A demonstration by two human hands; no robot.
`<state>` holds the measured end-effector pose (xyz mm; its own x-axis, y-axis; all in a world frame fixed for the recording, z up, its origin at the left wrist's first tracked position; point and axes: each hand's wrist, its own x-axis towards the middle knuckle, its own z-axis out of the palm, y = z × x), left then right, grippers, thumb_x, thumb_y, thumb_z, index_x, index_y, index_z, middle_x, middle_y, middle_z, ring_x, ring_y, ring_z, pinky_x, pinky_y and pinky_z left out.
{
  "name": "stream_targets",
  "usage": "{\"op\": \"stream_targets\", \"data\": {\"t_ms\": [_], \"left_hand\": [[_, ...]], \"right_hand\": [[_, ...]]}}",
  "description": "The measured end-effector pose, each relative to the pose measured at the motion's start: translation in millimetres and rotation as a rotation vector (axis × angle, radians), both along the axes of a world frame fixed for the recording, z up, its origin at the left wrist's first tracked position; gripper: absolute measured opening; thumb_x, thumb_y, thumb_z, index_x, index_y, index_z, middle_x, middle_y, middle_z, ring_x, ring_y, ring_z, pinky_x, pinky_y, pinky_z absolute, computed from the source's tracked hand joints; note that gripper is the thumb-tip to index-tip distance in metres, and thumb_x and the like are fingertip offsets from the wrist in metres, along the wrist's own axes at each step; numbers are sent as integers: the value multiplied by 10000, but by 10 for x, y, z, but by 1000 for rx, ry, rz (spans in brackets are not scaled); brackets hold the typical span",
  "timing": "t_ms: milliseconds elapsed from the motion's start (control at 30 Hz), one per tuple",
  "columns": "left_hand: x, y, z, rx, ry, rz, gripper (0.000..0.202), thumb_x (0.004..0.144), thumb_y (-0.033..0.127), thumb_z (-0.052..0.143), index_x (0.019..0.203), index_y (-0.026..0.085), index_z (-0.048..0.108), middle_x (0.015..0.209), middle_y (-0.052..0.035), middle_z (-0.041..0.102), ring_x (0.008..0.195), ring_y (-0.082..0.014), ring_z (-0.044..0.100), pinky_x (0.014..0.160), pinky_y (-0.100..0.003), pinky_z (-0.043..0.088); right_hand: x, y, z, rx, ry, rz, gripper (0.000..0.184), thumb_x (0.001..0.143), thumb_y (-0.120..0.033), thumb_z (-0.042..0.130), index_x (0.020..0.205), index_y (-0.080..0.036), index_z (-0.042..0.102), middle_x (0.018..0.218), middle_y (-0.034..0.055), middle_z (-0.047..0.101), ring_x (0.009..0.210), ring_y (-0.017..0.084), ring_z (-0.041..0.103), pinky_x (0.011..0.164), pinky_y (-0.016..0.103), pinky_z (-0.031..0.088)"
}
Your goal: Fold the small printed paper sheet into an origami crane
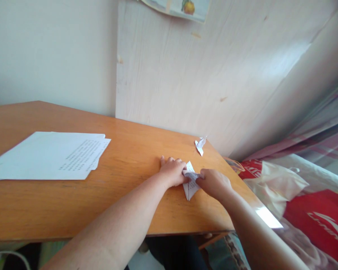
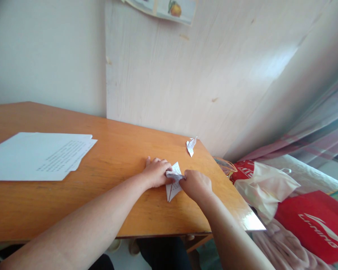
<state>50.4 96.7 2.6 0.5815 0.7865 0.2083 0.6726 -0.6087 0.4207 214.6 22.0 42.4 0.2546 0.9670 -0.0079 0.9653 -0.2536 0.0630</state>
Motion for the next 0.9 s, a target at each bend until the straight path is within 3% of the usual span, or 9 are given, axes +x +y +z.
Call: {"op": "stream_targets", "data": {"t_ms": [133,267,433,567,767,900], "left_hand": [[3,-2,5,5,2,5,351,714,610,672,937,339,674,1101,-10,679,1169,-345,537,1088,-743,180],[2,-7,15,16,4,3,345,708,607,669,911,328,675,1086,-11,684,1161,-350,545,1083,-738,199],[29,-32,31,33,4,13,401,747,668,602,918,312,676,1122,-27,687,1180,-365,532,1085,-749,179],[75,-61,51,59,18,54,537,826,771,416,939,328,697,1120,-38,702,1185,-378,528,1076,-772,147],[93,-88,56,95,22,87,571,858,778,347,928,365,735,1086,-21,727,1171,-358,529,1102,-740,131],[89,-95,56,112,9,95,507,887,708,389,923,348,744,1058,-32,743,1168,-360,530,1103,-742,124]], "right_hand": [[52,-9,-21,42,73,69,280,878,-430,518,762,-211,649,833,104,722,749,246,656,563,294,309],[188,-83,-22,89,325,113,340,874,-489,544,696,-204,594,692,72,691,619,199,622,530,288,337],[344,-275,-31,83,868,57,238,847,-408,565,870,-185,644,719,46,704,627,170,634,582,275,436],[453,-312,-103,154,1139,19,320,817,-387,574,1038,-169,652,780,47,712,637,156,610,602,277,441],[491,-131,-234,192,1055,157,207,802,-375,613,837,-178,664,697,-6,627,634,134,529,608,263,387],[423,-55,-220,154,1022,189,252,813,-428,596,846,-185,654,711,-13,619,650,142,532,593,256,373]]}}
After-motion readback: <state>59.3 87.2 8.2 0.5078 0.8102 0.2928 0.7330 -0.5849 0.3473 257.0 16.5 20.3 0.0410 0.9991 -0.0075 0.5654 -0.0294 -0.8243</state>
